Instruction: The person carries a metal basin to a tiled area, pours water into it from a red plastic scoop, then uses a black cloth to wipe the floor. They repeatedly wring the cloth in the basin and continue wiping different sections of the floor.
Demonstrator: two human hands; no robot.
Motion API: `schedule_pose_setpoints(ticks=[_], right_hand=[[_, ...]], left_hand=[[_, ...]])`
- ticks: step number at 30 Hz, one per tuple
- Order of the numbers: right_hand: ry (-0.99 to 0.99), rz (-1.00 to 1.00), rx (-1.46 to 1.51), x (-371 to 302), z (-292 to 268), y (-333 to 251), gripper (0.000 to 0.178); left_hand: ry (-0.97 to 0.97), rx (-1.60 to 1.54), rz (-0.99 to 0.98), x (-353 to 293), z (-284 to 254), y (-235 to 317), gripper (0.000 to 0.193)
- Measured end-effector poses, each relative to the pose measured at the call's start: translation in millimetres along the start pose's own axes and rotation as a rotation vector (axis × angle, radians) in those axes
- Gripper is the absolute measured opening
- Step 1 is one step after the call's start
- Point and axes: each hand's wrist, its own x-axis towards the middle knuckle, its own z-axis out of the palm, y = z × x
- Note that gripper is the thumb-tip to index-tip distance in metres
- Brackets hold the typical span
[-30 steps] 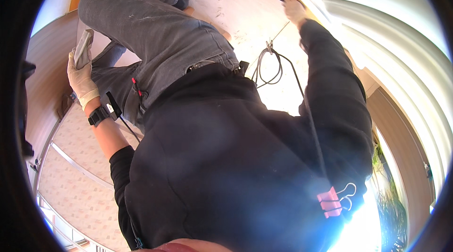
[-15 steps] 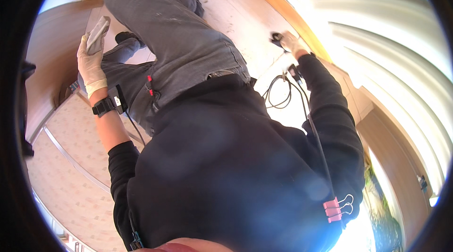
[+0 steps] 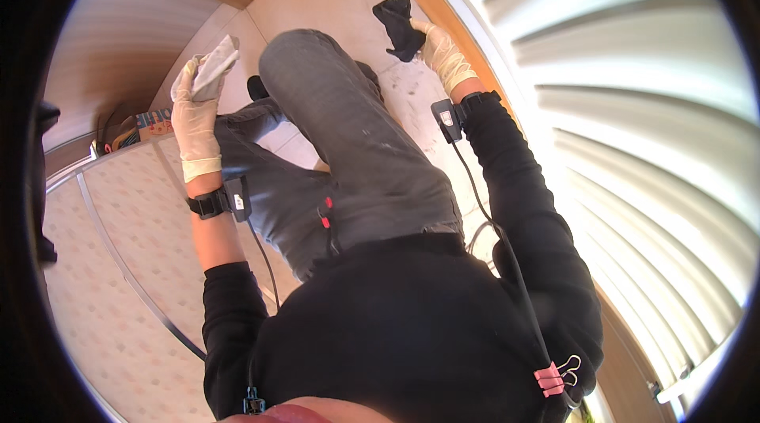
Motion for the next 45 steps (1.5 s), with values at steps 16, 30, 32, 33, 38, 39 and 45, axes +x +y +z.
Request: schedule_pose_setpoints(ticks=[16, 30, 32, 33, 38, 39, 45], right_hand=[[0.300, -0.523, -0.958, 17.1, 25.2, -0.1, 0.035], [0.171, -0.513, -0.799, 74.6, 54.2, -34.7, 0.054], [0.054, -0.632, -0.712, 45.9, 66.8, -43.4, 0.042], [0.009, -0.751, -0.767, 33.0, 72.2, -46.4, 0.040], [0.067, -1.395, -1.385, -23.8, 76.2, -55.4, 0.037], [0.110, -1.428, -1.410, -32.0, 76.4, -56.9, 0.050], [0.249, -1.263, -1.544, -16.8, 103.1, -70.8, 0.070]], left_hand=[[0.096, 0.389, 0.331, -8.6, 1.8, 2.0, 0.050], [0.144, -0.229, -0.116, -4.8, 9.4, 23.5, 0.031], [0.155, -0.487, -0.233, -6.6, 6.9, 28.6, 0.031], [0.161, -0.549, -0.280, -6.7, 7.1, 30.6, 0.032], [0.101, -0.029, -0.045, -7.2, 9.0, 38.3, 0.034], [0.058, 0.263, 0.011, -6.7, 9.0, 38.7, 0.034], [0.219, -0.783, -0.411, -5.2, 6.6, 36.1, 0.033]])
